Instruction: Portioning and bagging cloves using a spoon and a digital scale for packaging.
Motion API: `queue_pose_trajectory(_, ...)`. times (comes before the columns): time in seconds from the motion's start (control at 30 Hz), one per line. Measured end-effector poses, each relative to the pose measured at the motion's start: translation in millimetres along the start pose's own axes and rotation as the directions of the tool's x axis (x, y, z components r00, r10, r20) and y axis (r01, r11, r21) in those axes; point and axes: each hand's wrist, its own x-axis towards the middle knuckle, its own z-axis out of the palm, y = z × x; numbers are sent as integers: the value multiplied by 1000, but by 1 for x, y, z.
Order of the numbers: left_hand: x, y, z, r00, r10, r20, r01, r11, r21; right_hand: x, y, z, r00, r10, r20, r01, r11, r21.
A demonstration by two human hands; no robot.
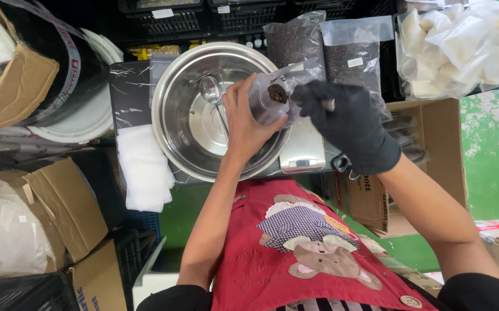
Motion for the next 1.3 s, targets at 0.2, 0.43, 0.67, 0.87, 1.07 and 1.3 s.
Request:
queue_pose_trajectory(0.2,-6,-4,-11,997,-18,-73,11,995,-100,-14,-32,-21,943,-327,63,313,806,-503)
queue_pose_trajectory(0.43,-13,8,-29,989,94,-117,-116,972,-203,-11,-64,-46,942,-336,-26,308,890,-336)
queue_pose_trajectory(0.67,-8,28,-44,981,180,-78,-192,960,-204,-27,-76,-46,930,-367,37,347,837,-423)
queue_pose_trajectory(0.87,-7,27,-50,980,194,-29,-195,949,-247,-38,-80,-45,941,-319,-111,242,867,-436)
queue_pose_trajectory(1.07,6,30,-69,976,172,131,25,513,-858,-80,-18,-75,881,63,-470,-143,980,-137)
queue_pose_trajectory(1.3,33,79,-80,823,440,359,448,-112,-887,-108,-8,22,877,135,-461,-337,857,-391)
